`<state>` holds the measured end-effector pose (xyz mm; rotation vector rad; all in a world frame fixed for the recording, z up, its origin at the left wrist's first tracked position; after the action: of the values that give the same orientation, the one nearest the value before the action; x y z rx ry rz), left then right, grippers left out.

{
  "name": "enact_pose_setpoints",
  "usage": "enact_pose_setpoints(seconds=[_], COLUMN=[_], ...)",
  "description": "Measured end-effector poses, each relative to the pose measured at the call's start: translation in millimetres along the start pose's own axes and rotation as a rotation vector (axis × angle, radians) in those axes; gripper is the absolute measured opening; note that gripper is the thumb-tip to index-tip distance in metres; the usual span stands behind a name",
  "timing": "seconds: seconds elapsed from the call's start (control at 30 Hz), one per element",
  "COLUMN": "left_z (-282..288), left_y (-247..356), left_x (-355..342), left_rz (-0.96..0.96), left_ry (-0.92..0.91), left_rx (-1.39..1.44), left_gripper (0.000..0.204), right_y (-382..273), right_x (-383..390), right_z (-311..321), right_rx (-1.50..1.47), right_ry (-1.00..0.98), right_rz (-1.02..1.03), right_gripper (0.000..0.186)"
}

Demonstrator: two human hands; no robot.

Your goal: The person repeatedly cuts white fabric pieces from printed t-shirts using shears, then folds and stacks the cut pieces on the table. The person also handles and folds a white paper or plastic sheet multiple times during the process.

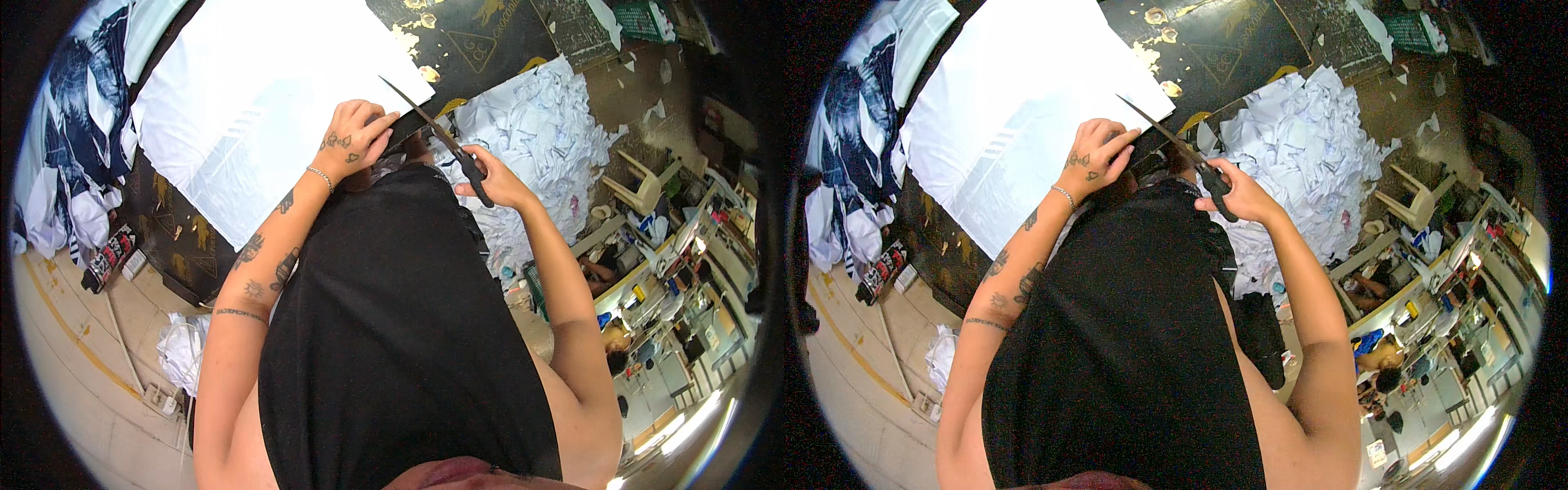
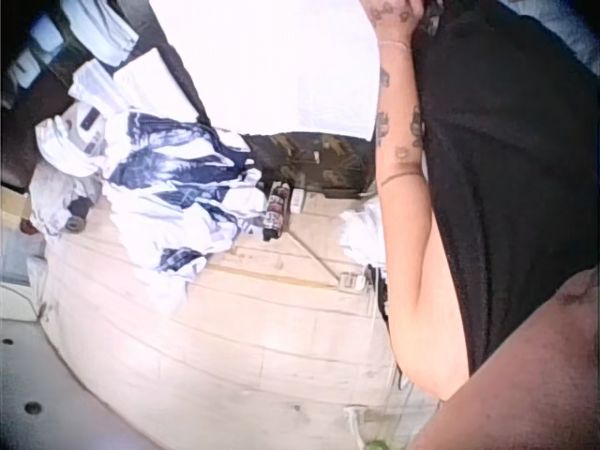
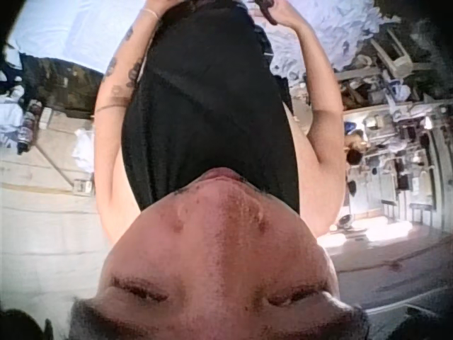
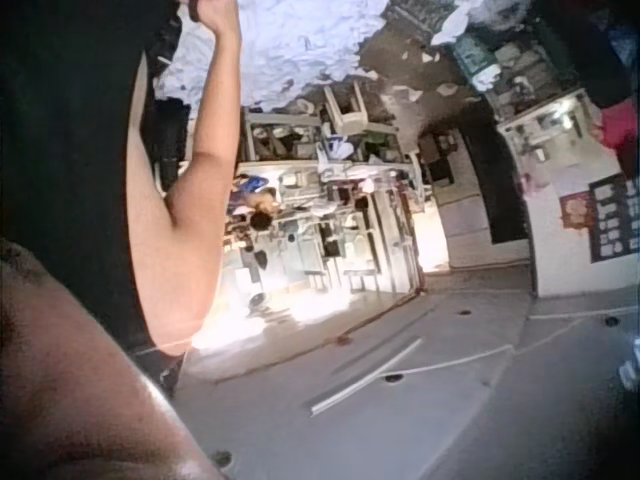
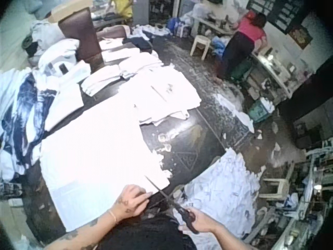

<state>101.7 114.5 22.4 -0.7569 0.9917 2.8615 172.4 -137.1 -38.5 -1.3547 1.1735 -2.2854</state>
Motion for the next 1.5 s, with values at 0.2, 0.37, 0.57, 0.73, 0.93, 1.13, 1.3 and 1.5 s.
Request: enact_pose_setpoints(seconds=[0.2,0.37,0.57,0.73,0.93,1.13,1.3,1.5], left_z=[3,5,5,3,8,2,-2,-4], left_y=[-8,-12,-13,-24,-26,-29,-34,-35], left_x=[6,9,13,10,10,15,16,20], left_rz=[-0.036,-0.081,-0.103,0.041,0.038,0.037,0.065,0.073], left_ry=[-0.141,-0.155,-0.162,-0.212,-0.075,-0.085,-0.120,-0.102], left_rx=[0.066,0.107,0.121,0.219,-0.104,-0.152,-0.181,-0.184], left_gripper=[0.039,0.039,0.040,0.041,0.047,0.052,0.057,0.059], right_y=[7,6,-1,-15,-59,-82,-66,-100], right_x=[21,34,37,38,36,-48,-60,-75], right_z=[-45,-93,-110,-65,44,34,39,33], right_rx=[-0.119,-0.151,-0.356,-0.059,0.369,0.382,0.472,0.487], right_ry=[0.239,0.361,0.516,0.502,0.114,0.040,0.051,0.077], right_rz=[-0.176,-0.300,-0.287,-0.323,-0.251,0.035,-0.220,-0.100], right_gripper=[0.080,0.067,0.068,0.065,0.077,0.096,0.088,0.088])
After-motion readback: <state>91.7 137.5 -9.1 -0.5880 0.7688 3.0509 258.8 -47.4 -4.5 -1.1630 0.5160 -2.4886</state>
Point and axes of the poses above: each hand's wrist, its own x-axis away from the middle knuckle, its own z-axis out of the back of the hand, y = z × x, the point moved 10 cm from there along -x, towards the middle knuckle, and after that the axes turned 13 degrees about y, right-handed, at the moved point
